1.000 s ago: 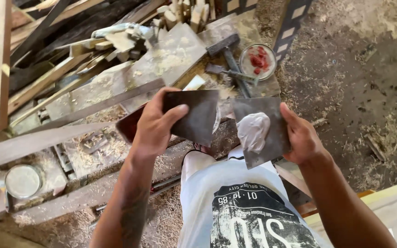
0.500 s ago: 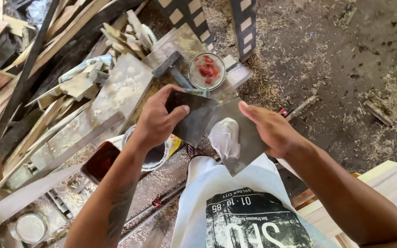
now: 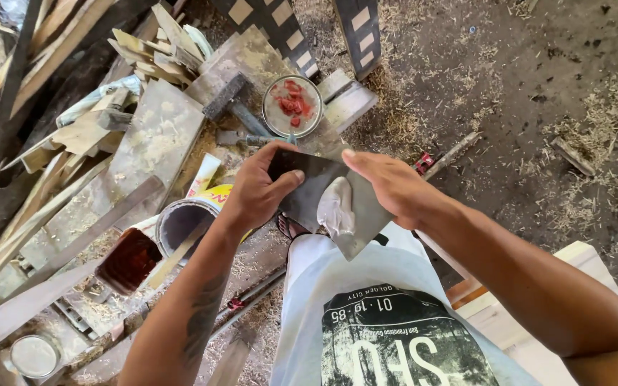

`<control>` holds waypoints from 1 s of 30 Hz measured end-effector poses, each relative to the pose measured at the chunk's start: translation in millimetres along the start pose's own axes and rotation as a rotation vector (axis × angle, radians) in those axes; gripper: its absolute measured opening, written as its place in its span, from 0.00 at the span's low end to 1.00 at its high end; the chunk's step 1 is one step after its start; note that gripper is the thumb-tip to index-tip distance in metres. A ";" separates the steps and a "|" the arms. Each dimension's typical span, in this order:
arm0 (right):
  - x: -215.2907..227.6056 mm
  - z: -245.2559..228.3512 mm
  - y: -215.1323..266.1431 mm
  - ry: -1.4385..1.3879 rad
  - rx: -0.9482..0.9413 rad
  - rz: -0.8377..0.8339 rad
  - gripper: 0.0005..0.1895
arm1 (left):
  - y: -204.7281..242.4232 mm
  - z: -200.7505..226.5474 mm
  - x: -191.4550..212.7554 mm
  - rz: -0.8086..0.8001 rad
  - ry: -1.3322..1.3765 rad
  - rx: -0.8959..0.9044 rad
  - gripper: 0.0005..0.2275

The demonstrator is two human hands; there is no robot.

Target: Mix wood putty or filler using a scraper and a stick in a workshop setting.

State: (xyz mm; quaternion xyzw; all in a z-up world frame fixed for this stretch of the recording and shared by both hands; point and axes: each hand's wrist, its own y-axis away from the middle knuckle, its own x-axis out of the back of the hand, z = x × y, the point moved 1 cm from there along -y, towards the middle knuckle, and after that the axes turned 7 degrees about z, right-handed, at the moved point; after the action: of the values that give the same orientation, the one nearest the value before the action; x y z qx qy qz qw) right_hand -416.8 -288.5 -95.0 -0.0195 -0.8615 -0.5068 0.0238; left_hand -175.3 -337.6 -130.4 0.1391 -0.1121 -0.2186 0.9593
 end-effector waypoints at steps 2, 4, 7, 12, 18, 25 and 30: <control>1.2 0.0 -0.8 -0.018 -0.020 0.007 0.29 | 0.8 -0.2 -9.0 -0.012 0.024 -0.002 0.10; 0.6 3.0 -6.2 -0.034 -0.036 0.011 0.28 | 3.3 -2.4 -16.1 -0.019 0.046 -0.006 0.10; 1.0 16.0 -21.0 -0.131 0.006 0.053 0.26 | 6.6 -9.6 -28.1 -0.030 0.112 0.015 0.10; 5.6 22.9 -42.3 -0.207 0.091 0.143 0.20 | 7.9 -10.1 -46.1 -0.074 0.220 0.106 0.11; 32.1 27.5 -68.9 -0.375 0.132 0.057 0.17 | 19.6 -0.5 -51.5 -0.158 0.652 0.354 0.15; 52.4 51.7 -61.8 -0.590 -0.078 -0.043 0.19 | 27.7 65.2 -29.5 0.090 0.874 0.127 0.19; 49.2 41.4 -33.5 -0.813 -0.115 -0.297 0.25 | 49.2 106.7 -57.0 0.245 -0.221 -0.855 0.14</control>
State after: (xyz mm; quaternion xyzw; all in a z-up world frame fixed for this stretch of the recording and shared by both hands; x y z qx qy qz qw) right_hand -468.7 -268.1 -141.3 -0.0946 -0.7648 -0.5029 -0.3915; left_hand -235.8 -292.5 -23.7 -0.3075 -0.1294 -0.1437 0.9317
